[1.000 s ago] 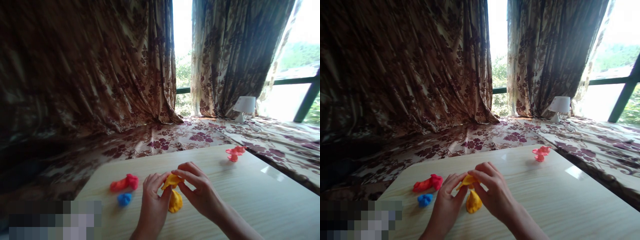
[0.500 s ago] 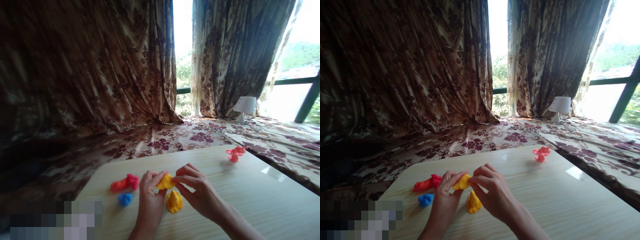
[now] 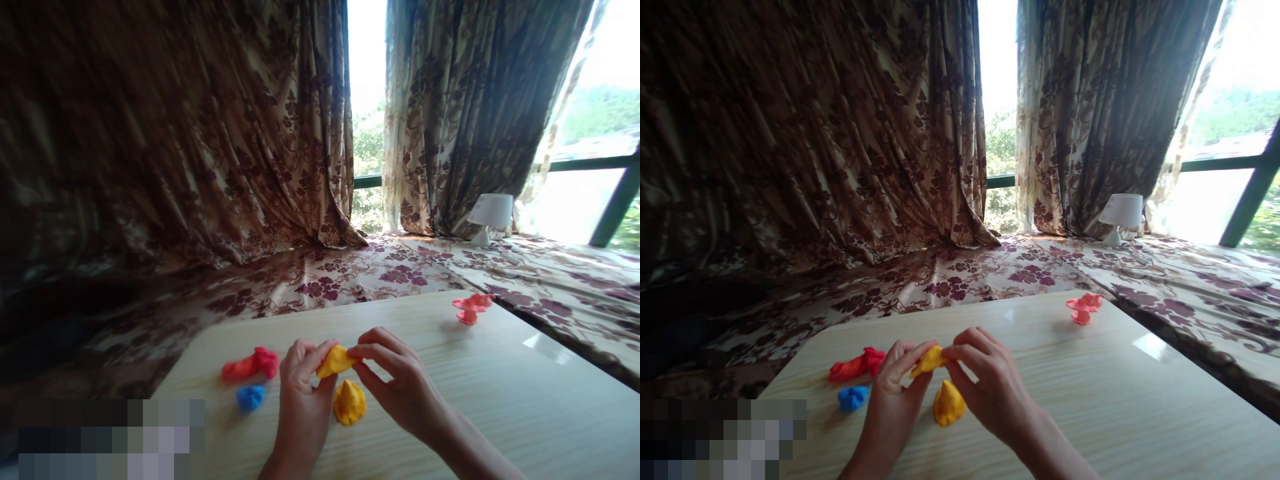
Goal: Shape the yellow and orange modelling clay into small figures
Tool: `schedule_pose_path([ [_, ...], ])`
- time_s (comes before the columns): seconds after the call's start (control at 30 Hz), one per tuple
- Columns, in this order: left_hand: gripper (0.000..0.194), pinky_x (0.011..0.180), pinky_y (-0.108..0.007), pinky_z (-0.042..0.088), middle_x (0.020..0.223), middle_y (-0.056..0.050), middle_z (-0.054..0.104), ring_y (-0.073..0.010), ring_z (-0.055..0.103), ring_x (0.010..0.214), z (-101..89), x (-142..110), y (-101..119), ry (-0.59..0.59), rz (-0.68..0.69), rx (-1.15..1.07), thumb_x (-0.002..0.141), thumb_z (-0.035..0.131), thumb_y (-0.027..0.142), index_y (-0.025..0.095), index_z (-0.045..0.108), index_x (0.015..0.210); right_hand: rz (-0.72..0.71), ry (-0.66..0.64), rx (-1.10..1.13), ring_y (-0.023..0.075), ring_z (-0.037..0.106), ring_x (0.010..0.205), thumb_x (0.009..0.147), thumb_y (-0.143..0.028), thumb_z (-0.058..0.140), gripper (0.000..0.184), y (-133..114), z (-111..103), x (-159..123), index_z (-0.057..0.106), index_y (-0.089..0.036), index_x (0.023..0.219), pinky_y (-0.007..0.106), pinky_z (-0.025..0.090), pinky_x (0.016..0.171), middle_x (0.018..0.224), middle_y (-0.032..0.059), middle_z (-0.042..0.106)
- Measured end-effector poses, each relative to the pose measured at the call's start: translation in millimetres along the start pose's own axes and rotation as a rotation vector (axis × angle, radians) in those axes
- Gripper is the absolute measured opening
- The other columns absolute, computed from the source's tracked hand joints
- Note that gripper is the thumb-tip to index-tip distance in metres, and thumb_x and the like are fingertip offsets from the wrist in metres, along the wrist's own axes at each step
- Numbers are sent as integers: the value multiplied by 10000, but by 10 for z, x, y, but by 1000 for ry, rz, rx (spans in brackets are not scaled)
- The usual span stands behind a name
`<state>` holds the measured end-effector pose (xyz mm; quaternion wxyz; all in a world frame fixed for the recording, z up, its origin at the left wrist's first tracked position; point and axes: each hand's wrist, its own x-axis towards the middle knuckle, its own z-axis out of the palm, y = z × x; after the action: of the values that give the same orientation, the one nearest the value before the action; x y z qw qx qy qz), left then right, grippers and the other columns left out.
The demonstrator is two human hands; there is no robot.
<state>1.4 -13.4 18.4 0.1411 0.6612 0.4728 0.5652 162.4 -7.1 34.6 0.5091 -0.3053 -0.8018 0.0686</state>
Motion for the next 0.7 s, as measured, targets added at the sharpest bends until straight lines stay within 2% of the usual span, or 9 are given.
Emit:
schedule_pose_path([
  [0.17, 282, 708, -305, 474, 767, -35, 600, -176, 559, 754, 18, -3, -11, 4, -17, -17, 722, 570, 121, 246, 705, 937, -7, -1, -23, 162, 565, 740, 837, -163, 533, 142, -5, -3, 10, 635, -207, 926, 275, 476, 648, 817, 51, 600],
  [0.3, 261, 705, -304, 470, 765, -32, 595, -173, 551, 743, 5, 2, -20, 4, -10, -16, 726, 582, 138, 251, 708, 924, 7, -41, -12, 155, 563, 725, 839, -162, 530, 123, -18, -18, 10, 645, -206, 850, 269, 474, 646, 791, 42, 591],
  [0.47, 305, 700, -294, 467, 764, -15, 554, -164, 545, 743, -21, 0, -14, 12, -1, -13, 745, 568, 137, 275, 684, 991, 36, -43, -11, 172, 572, 791, 817, -183, 573, 183, 2, -28, -7, 595, -199, 998, 293, 483, 693, 890, 64, 594],
  [0.6, 285, 693, -285, 471, 772, -18, 558, -162, 551, 744, -9, 2, 4, -14, 2, -60, 750, 568, 152, 260, 688, 985, -4, -18, -3, 153, 570, 742, 843, -143, 518, 113, -1, -26, -2, 607, -199, 884, 270, 478, 655, 823, 50, 593],
  [0.7, 267, 700, -287, 470, 754, -19, 568, -163, 553, 736, -1, 4, 8, -17, -23, -68, 747, 574, 157, 245, 696, 967, -5, -30, -9, 156, 574, 746, 850, -157, 512, 135, -4, -22, 8, 619, -202, 920, 268, 484, 654, 828, 55, 601],
])
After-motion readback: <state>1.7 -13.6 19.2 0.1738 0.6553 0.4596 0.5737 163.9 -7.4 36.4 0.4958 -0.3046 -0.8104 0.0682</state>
